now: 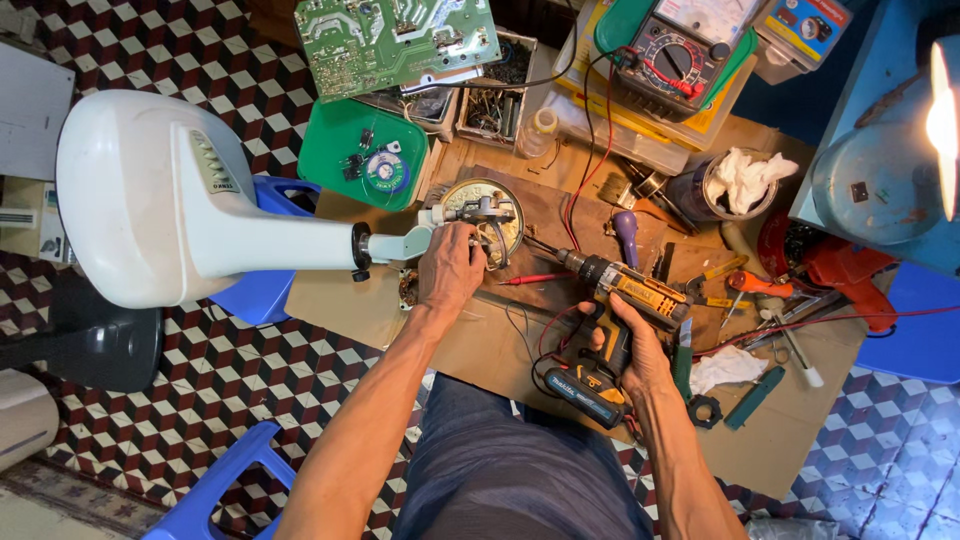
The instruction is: The person disassembles a small motor or fan component on a workbench, uses a power drill to remove screws, and cleans parts with a cloth. They handle wires, a circuit board, and various tools while working on the device.
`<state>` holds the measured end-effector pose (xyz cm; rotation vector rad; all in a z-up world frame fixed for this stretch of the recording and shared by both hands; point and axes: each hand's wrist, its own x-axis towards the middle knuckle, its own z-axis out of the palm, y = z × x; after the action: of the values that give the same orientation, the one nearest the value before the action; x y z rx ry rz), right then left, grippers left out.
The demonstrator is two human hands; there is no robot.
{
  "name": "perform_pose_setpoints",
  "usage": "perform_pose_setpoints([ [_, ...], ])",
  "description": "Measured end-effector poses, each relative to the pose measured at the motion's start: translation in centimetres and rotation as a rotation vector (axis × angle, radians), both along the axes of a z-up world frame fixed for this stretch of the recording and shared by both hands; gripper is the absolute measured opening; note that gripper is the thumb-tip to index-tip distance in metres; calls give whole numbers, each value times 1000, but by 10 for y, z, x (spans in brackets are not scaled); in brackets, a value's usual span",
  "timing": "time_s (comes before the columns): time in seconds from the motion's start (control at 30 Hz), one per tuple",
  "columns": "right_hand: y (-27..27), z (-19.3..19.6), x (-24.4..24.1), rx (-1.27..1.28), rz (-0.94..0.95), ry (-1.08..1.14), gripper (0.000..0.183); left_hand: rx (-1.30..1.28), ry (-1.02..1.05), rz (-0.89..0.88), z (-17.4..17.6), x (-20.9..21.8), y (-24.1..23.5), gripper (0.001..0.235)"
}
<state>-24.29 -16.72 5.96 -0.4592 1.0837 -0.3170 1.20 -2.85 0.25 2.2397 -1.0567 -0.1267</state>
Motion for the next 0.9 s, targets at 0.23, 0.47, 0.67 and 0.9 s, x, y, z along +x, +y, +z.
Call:
perform_pose_setpoints([
  [0.23, -28, -52, -32, -53, 98, 91, 33, -24, -9, 25, -9, 1, -4, 15],
  [0.47, -42, -77, -61, -521, 430, 833, 52, -4, -5, 47, -8, -2, 1, 15],
  [0.67, -17, -10, -25, -1212, 429, 943, 33, 14, 76, 64, -7, -3, 2, 18],
  [0.9, -15, -18, 84, -1411, 649, 539, 16, -159, 288, 90, -2, -14, 16, 34],
])
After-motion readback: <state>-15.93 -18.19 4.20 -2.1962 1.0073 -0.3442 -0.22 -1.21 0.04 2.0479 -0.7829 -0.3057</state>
